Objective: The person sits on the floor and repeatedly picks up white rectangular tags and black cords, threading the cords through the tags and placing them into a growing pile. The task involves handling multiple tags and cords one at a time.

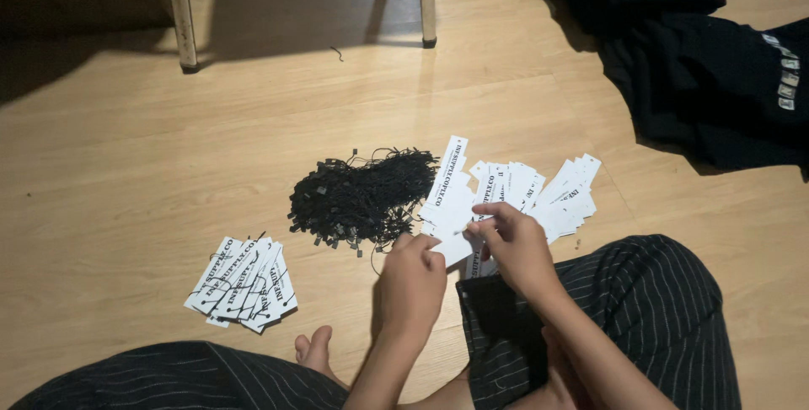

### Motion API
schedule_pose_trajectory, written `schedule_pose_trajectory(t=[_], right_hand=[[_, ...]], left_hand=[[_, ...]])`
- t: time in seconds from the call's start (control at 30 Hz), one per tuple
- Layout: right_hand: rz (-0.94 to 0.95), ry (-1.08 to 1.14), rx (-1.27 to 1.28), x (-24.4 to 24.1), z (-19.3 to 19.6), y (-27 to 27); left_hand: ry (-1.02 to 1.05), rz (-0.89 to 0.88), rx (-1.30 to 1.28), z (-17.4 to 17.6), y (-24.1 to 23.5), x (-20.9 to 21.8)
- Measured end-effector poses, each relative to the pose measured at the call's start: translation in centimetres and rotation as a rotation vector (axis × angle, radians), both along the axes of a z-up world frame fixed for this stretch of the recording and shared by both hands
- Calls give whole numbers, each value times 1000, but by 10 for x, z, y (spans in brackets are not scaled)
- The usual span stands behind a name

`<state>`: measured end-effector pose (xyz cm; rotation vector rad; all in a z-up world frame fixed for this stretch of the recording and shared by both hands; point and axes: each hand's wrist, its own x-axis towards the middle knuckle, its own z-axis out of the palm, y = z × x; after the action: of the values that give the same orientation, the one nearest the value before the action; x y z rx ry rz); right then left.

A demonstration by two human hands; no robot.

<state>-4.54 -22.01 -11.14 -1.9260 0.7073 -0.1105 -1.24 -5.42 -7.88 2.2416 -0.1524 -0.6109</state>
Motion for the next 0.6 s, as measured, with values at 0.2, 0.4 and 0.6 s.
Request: schedule_pose_trajectory(t=[0.2, 0.4, 0.6], right_hand=[[-48, -1, 148, 3, 14, 23], [129, 127, 245, -7, -28, 24], [349, 4, 290, -9, -25, 40]], left_hand=[[490, 118, -76, 48, 32, -8], [404, 206, -89, 15, 55, -20], [400, 7, -418, -40, 54, -12]])
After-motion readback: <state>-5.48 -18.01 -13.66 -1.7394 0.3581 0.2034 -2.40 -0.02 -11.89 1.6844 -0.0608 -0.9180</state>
